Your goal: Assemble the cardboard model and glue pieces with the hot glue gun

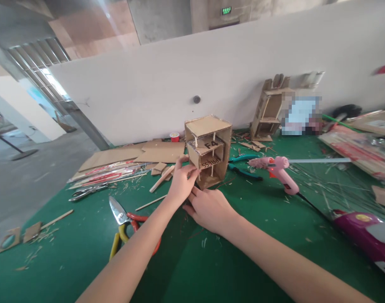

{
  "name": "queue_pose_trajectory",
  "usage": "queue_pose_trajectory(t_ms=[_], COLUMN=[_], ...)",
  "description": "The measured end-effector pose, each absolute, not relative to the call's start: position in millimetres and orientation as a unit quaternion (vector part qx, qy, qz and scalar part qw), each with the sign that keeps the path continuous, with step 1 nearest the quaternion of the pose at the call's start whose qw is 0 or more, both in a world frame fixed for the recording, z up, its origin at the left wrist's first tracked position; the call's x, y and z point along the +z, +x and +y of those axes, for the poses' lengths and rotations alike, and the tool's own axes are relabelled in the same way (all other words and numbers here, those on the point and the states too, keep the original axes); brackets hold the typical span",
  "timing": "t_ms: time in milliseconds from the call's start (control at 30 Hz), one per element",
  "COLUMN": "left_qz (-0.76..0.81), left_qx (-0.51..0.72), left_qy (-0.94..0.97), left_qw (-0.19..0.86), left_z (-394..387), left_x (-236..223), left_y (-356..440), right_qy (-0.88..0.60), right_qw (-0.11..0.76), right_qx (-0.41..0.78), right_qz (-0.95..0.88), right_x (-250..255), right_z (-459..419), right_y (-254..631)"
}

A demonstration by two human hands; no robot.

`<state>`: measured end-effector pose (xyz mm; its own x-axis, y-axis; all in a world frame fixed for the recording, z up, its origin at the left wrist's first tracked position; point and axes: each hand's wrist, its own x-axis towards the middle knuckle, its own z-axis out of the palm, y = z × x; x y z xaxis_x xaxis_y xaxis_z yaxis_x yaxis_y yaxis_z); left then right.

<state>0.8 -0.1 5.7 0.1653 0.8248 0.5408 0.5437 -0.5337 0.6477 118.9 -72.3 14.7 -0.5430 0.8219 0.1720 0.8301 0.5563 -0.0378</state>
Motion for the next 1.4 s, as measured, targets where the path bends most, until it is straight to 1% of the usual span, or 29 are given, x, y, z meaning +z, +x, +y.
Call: queue_pose_trajectory(t_ms=[333, 467, 533, 600, 633, 767, 867, 1033, 1400], left_qz=[0.464, 0.467, 0.460, 0.454, 0.452, 0.450, 0.450, 0.433, 0.427], left_qx=[0.430, 0.430, 0.436, 0.444, 0.448, 0.453, 0.455, 0.471, 0.473], left_qy=[0.760, 0.759, 0.760, 0.759, 0.757, 0.756, 0.757, 0.754, 0.759], left_qw=[0.152, 0.144, 0.144, 0.145, 0.146, 0.144, 0.135, 0.150, 0.134], left_z=[-2, -1, 0, 2, 2, 2, 0, -1, 1], left_x=[14, 11, 8, 3, 1, -3, -2, 0, -3], left_y=[-1, -1, -1, -2, -2, -1, 0, 2, 0], right_qy=[-0.497, -0.487, -0.458, -0.432, -0.436, -0.560, -0.602, -0.609, -0.608], right_qw=[0.061, 0.063, 0.036, 0.001, -0.002, 0.022, 0.013, 0.021, 0.029], right_qx=[-0.013, -0.044, -0.050, -0.023, -0.018, -0.046, -0.032, -0.038, -0.032], right_qz=[-0.865, -0.870, -0.887, -0.902, -0.900, -0.827, -0.798, -0.792, -0.793], right_x=[15, 23, 33, 44, 48, 47, 36, 24, 17], right_z=[-63, -83, -95, -102, -102, -87, -73, -63, -58], right_y=[96, 104, 114, 126, 133, 156, 167, 172, 171])
